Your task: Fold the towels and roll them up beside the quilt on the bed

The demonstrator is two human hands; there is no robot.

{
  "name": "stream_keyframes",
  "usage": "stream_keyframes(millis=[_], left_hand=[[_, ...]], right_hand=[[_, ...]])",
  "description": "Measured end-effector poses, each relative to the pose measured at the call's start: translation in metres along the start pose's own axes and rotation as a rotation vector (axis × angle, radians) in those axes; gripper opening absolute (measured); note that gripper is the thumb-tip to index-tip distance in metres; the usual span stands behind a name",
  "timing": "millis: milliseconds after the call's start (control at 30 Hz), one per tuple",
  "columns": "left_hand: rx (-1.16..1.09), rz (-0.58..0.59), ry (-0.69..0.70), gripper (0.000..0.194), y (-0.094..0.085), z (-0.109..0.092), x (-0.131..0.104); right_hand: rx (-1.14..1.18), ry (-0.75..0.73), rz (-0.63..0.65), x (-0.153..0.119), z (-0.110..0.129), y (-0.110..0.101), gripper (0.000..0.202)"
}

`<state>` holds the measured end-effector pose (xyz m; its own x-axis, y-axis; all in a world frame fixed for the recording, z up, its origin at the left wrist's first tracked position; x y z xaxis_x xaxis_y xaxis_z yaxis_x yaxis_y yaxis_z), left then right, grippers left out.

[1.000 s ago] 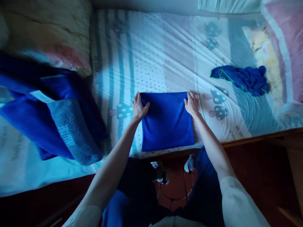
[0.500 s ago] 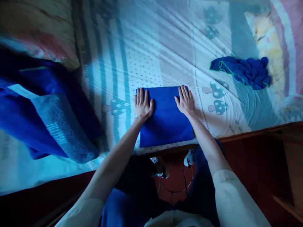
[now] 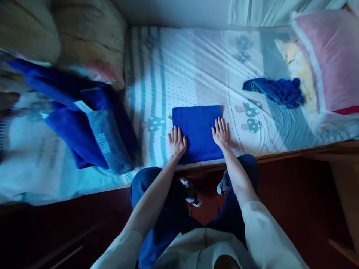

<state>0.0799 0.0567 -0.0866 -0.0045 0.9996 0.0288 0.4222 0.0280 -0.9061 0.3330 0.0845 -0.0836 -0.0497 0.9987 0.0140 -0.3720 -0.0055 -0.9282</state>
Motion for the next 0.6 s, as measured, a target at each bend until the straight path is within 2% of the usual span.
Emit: stream_keyframes(millis=[200, 333, 467, 600], left_hand=[[0.07, 0.002, -0.021, 0.064, -0.003, 0.0, -0.077], [0.09, 0.018, -0.064, 0.06, -0.006, 0.004, -0.118], [0.0, 0.078, -0.182, 0.056, -0.011, 0.009, -0.135], [-0.282, 0.048, -0.341, 0.053, -0.018, 0.013, -0.136]], right_hand=[[-0.005, 0.077, -0.03, -0.064, 0.006, -0.001, 0.062], [-0.018, 0.133, -0.051, -0.105, 0.007, 0.001, 0.06], [0.084, 0.2, -0.09, -0.138, 0.008, -0.003, 0.056], [0.285, 0.336, -0.171, -0.155, 0.002, -0.012, 0.051]])
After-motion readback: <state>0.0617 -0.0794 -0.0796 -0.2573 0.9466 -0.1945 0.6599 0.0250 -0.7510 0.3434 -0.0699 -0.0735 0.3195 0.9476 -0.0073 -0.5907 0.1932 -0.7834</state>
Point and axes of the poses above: each hand's wrist, its own x-axis towards the middle knuckle, its own y-axis out of the palm, z = x × y, the point moved 2 cm from there along x, towards the middle knuckle, and after that the axes turned 6 degrees about x, right-handed, at the moved point
